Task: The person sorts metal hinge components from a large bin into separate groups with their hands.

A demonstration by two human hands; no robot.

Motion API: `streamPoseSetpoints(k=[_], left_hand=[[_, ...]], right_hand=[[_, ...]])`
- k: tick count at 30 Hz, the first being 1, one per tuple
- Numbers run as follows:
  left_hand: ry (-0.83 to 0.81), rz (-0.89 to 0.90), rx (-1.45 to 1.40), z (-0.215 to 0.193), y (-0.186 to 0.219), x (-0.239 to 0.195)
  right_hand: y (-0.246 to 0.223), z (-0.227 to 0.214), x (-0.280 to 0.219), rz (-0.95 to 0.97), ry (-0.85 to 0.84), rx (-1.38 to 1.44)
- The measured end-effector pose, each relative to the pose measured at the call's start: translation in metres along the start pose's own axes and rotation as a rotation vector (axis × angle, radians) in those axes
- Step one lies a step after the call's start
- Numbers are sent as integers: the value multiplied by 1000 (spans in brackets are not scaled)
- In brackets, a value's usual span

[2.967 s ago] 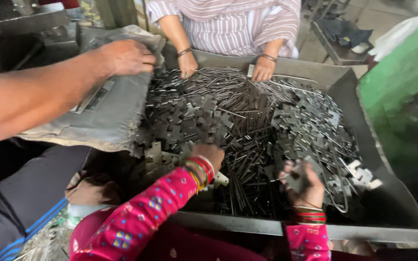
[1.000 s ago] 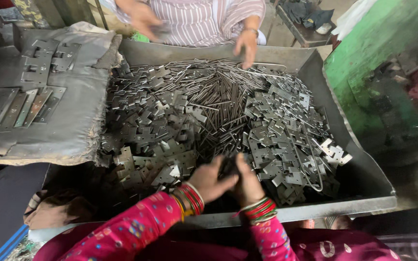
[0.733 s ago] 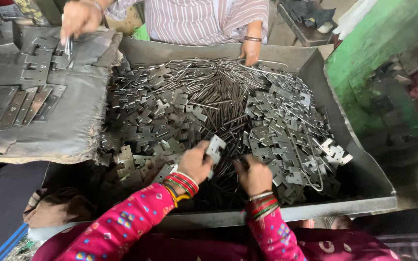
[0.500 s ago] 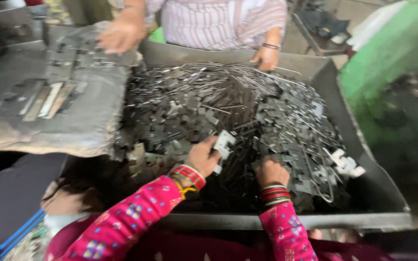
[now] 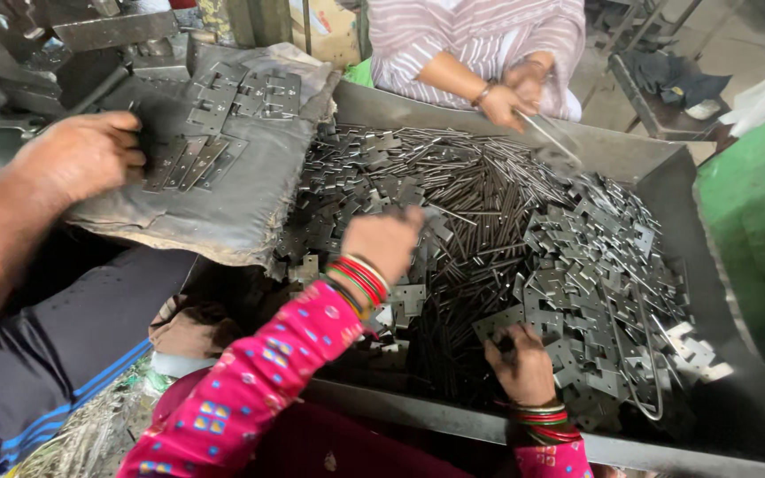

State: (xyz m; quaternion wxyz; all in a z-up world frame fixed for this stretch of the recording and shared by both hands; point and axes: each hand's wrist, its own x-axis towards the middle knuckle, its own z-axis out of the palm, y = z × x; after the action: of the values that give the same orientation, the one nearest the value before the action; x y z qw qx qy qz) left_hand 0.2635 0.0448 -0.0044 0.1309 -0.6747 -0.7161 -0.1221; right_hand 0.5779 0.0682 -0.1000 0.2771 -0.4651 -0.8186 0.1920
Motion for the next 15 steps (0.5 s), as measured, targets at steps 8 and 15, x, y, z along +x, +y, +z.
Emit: streamPoseSetpoints(k=[8,15], left_hand=[[197,-666,415,1,-176,2],[424,-652,641,-18,-132,7]], right_hand=[[1,1,-3,-130,215,-160],[-4,1,-6,2,261,-300]])
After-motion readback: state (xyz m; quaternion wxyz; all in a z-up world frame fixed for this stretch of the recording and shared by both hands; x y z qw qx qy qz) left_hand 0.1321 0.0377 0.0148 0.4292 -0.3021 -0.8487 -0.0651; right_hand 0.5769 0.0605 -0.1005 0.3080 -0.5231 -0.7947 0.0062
